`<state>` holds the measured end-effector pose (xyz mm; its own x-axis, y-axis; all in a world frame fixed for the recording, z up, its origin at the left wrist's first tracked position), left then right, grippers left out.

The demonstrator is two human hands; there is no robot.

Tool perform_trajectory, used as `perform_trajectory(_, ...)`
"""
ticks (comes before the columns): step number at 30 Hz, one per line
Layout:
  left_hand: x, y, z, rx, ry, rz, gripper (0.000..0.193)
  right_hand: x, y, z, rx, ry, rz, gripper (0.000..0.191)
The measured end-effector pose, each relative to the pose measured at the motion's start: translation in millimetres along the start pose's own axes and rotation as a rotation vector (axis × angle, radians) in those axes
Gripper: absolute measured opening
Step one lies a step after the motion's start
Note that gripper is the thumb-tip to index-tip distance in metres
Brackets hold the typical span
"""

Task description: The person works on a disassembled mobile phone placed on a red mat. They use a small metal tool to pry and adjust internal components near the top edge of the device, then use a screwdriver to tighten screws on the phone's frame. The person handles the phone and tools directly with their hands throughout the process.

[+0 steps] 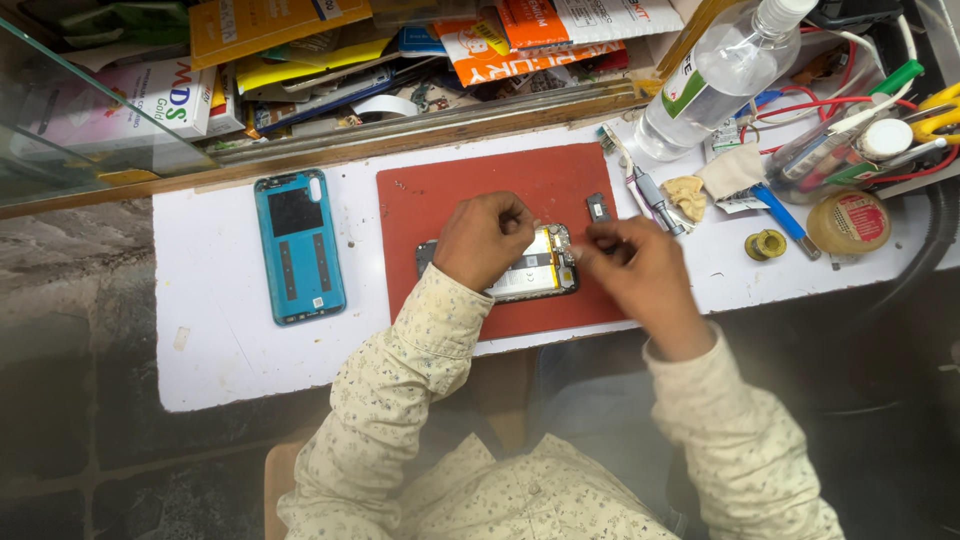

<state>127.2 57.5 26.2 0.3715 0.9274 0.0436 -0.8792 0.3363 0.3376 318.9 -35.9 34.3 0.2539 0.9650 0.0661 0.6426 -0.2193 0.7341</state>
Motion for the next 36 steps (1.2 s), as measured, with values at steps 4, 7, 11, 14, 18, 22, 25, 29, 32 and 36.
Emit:
perform_trajectory(4, -11.2, -2.7, -3.4, 0.19, -0.237, 0.072, 0.006, -25.0, -19.3, -14.1, -0.223, 0.076, 0.124, 0.046)
perform_trajectory(7, -22.2, -4.6, -6.8, 0.183, -0.264, 0.096, 0.008, -28.9, -30.2, -18.5, -0.245, 0.066, 0.151, 0.048)
perform_trajectory(11, -28.3, -3.4, -8.0, 0.19, -0.265, 0.12, 0.008, -26.3, -35.9, -21.1, -0.233, 0.033, 0.154, 0.05)
perform_trajectory(14, -29.9, -1.6, -6.5, 0.145, -0.232, 0.141, 0.008, -26.9, -36.0, -23.4, -0.124, 0.03, 0.143, 0.049)
perform_trajectory(18, -33.9, 1.9, -2.2, 0.109, -0.265, 0.173, 0.008, -26.7, -35.4, -24.6, 0.063, -0.006, 0.065, 0.046)
perform_trajectory(22, -35.8, 2.7, 0.6, 0.105, -0.236, 0.187, 0.008, -25.1, -37.8, -25.6, 0.365, -0.061, 0.015, 0.051)
perform_trajectory(25, -36.8, 2.6, 2.5, 0.131, -0.225, 0.182, 0.009, -23.9, -37.7, -26.7, 0.393, -0.042, 0.016, 0.059)
perform_trajectory(29, -35.0, 0.6, 1.8, 0.201, -0.202, 0.15, 0.01, -24.4, -35.9, -28.5, 0.132, -0.011, 0.003, 0.055)
perform_trajectory(32, -33.2, -2.7, -0.9, 0.227, -0.241, 0.136, 0.01, -25.2, -33.2, -30.6, -0.052, 0.045, 0.077, 0.051)
perform_trajectory(36, -29.7, -6.3, -5.1, 0.253, -0.294, 0.108, 0.009, -25.6, -33.2, -30.0, -0.124, 0.021, 0.04, 0.048)
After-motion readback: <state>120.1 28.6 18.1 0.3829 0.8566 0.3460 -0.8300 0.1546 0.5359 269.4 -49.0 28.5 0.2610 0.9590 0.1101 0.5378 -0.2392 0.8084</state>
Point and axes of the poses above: each hand's wrist, its own x-axis towards the middle knuckle, its own y-axis out of the back of the hand, z = x × y, the point moved 2 cm from there along x, towards the middle knuckle, and after that the axes turned 12 degrees about -x, right-handed, at the moved point
